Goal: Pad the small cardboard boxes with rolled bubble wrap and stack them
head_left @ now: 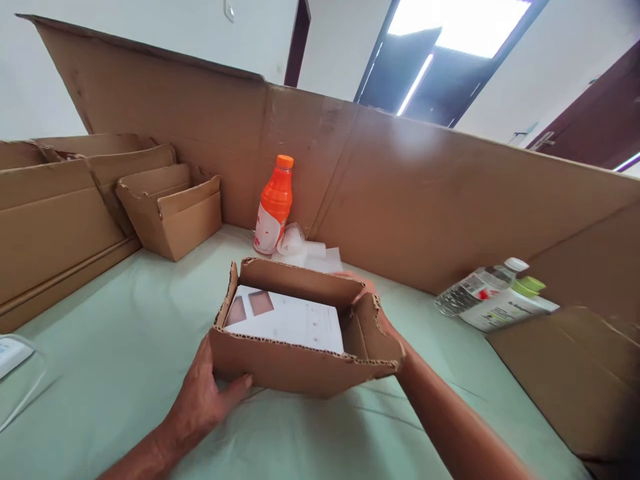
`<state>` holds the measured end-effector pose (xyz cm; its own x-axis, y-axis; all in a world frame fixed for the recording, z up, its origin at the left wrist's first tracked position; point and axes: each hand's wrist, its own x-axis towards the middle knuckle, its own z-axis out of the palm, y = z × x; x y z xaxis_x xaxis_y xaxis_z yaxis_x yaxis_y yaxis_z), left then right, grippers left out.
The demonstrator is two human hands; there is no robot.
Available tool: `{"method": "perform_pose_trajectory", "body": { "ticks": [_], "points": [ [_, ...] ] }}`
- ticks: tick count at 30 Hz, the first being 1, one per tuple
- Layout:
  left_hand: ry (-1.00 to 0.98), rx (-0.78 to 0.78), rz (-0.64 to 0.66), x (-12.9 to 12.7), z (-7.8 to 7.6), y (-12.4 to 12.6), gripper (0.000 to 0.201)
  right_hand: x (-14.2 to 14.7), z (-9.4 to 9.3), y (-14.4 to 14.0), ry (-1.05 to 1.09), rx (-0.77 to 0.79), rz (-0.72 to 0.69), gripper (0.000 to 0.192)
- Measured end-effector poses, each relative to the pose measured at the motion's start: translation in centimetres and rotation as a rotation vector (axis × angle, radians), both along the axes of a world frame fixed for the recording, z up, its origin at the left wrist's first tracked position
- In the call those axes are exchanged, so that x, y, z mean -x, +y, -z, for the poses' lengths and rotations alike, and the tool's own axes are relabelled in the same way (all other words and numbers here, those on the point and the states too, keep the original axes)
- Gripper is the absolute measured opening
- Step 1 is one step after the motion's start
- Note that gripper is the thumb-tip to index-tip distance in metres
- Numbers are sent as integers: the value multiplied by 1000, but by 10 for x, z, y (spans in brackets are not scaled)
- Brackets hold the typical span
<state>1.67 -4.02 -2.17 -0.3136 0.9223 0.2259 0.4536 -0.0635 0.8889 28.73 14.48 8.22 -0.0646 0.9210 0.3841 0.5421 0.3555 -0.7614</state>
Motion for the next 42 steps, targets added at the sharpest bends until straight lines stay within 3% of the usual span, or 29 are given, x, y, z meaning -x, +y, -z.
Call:
{"method": "perform_pose_trajectory", "body": {
  "ticks": [2,6,9,11,13,16,18,21,25,30,33,36,37,39,42],
  "points": [
    [22,2,-5,-1,6,0,77,26,-9,43,-78,18,-101,18],
    [28,-37,51,-3,7,0,76,85,-11,109,-173,11,-167,23],
    [27,-52,62,-4,4,-1,76,103,-7,131,-124,-17,-120,6],
    [53,-77,77,-3,3,0,77,93,-10,131,-33,-67,-48,8],
    [74,-101,88,-2,4,0,77,65,-14,119,75,-112,35,20],
    [55,-91,54,0,6,1,73,1,-17,78,208,-127,168,35],
    [24,-66,46,1,6,0,70,-43,-8,37,265,-104,263,40],
    [7,-3,31,4,3,-2,67,-97,20,-37,297,-11,368,43],
    [14,96,6,8,-7,-4,67,-148,56,-129,297,115,463,41],
    [-40,253,-50,6,-20,-8,68,-181,55,-202,235,48,581,35],
    [-46,249,-63,1,-26,-11,64,-166,46,-220,126,56,413,22],
    [-56,217,-58,-3,-29,-14,63,-138,41,-211,-139,112,-8,21],
    [-44,217,-75,-4,-29,-15,62,-132,40,-203,-217,90,-86,25],
    [-17,225,-95,-3,-29,-15,63,-129,37,-182,-271,-9,-38,36],
    [-33,182,-56,0,-24,-13,69,-144,32,-160,-220,-171,252,45]
  ]
}}
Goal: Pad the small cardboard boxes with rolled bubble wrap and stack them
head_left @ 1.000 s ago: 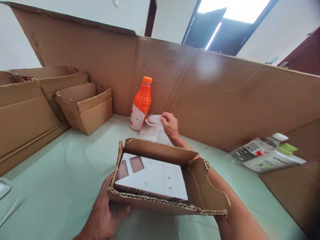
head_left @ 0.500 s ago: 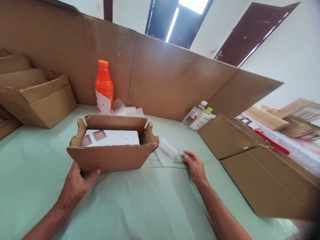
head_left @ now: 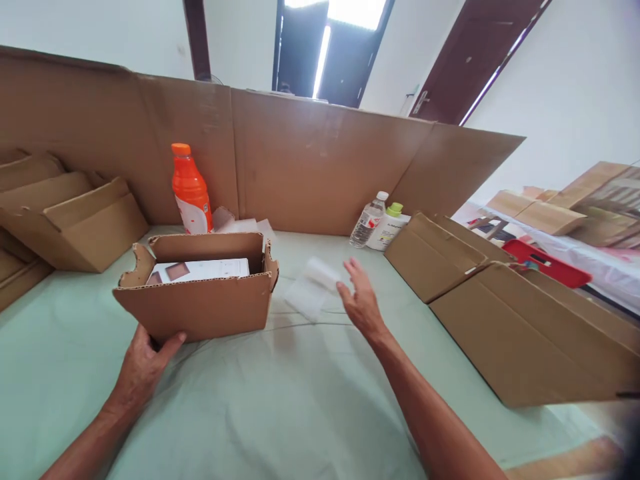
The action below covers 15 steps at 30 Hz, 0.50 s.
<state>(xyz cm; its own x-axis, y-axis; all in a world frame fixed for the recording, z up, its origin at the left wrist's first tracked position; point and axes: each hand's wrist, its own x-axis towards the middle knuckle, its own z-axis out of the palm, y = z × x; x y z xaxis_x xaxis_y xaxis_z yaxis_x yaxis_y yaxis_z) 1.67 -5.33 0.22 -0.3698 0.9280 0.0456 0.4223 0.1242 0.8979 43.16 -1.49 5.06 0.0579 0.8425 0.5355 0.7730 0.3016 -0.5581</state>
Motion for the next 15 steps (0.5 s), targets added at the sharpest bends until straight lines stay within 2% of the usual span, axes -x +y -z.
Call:
{"method": "perform_pose_trajectory", "body": {
  "ticks": [2,4,6,7,9,10,13,15],
  "points": [
    [-22,-28,19,2,5,1,71,-11,-1,-1,-35,-68,49,42],
    [-20,-30,3,4,10,1,70,-13,4,-12,-129,-70,-23,36],
    [-3,-14,-10,5,13,1,67,-7,14,-22,-243,9,-140,39],
    [6,-10,-13,5,15,1,66,-2,21,-25,-298,61,-168,47],
    [11,-27,-1,5,17,2,65,9,35,-21,-377,159,-156,60],
    [8,-43,8,5,18,3,65,14,40,-15,-397,192,-131,56],
    [9,-68,27,4,17,6,68,20,47,2,-388,220,-70,29],
    [77,-115,11,3,13,1,73,20,41,2,-362,213,-58,31]
  ]
}}
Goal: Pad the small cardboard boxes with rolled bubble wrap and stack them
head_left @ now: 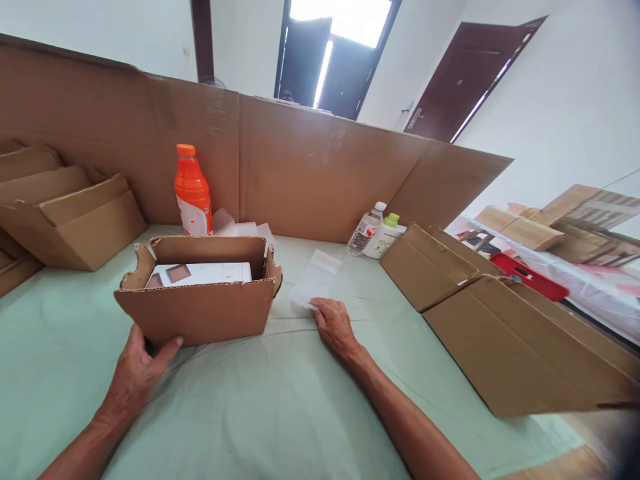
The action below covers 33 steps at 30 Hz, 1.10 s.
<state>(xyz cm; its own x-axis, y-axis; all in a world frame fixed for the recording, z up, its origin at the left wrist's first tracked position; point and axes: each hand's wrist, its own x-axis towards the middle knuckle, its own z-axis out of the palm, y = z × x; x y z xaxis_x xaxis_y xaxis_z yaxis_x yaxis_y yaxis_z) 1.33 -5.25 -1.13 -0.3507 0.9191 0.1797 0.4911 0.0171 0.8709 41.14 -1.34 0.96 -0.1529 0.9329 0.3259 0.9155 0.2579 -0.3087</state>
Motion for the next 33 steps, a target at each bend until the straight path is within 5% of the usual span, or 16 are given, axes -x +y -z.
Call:
{"method": "perform_pose_trajectory", "body": {
  "ticks": [4,7,11,15,19,23,28,33],
  "points": [
    [307,-427,-15,-11,-19,-40,87,-1,-29,-48,51,103,-66,29],
    [419,-598,196,-35,-36,-82,88,6,-52,-99,170,398,-188,28],
    [346,-409,605,-82,-45,-114,79,29,-64,-138,375,660,-318,26],
    [249,-135,840,-116,-34,-107,76,43,-55,-152,481,764,-337,41],
    [304,147,880,-128,-25,-89,69,37,-47,-151,490,641,-248,40],
    [452,198,869,-134,-25,-81,74,18,-42,-115,455,498,-219,39],
    [584,261,886,-139,-36,-75,76,-5,-44,-86,383,-49,130,46],
    [577,296,934,-140,-34,-69,80,9,-40,-151,236,4,-318,40]
  ]
}}
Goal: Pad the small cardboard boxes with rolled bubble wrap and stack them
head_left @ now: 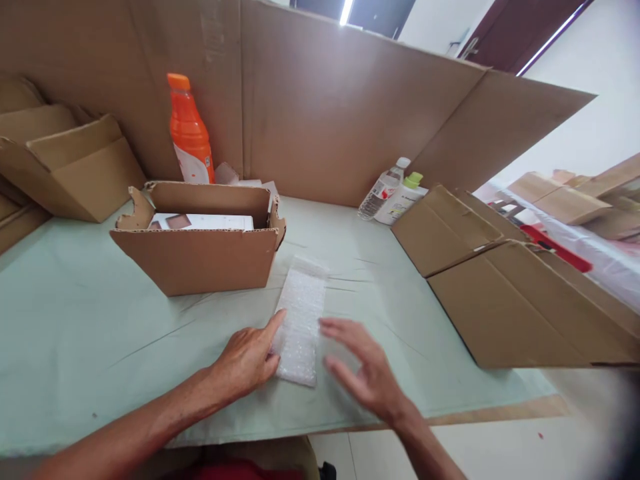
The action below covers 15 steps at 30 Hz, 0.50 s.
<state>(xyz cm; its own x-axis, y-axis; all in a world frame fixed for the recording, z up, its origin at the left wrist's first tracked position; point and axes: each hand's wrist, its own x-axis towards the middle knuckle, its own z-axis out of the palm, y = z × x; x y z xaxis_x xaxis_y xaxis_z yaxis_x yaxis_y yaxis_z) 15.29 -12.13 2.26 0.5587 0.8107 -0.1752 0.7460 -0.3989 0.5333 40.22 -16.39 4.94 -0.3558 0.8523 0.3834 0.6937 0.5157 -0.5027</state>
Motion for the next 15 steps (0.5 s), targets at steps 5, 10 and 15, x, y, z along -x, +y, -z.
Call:
{"method": "perform_pose_trajectory", "body": {
  "ticks": [5,10,15],
  "points": [
    [-139,-264,-10,8,9,-6,75,38,28,-33,-161,-35,-80,30],
    [-357,-427,118,26,2,-25,64,45,35,-22,52,32,37,18],
    [-370,-227,15,19,14,-18,58,37,28,-32,82,17,175,26]
  ]
}}
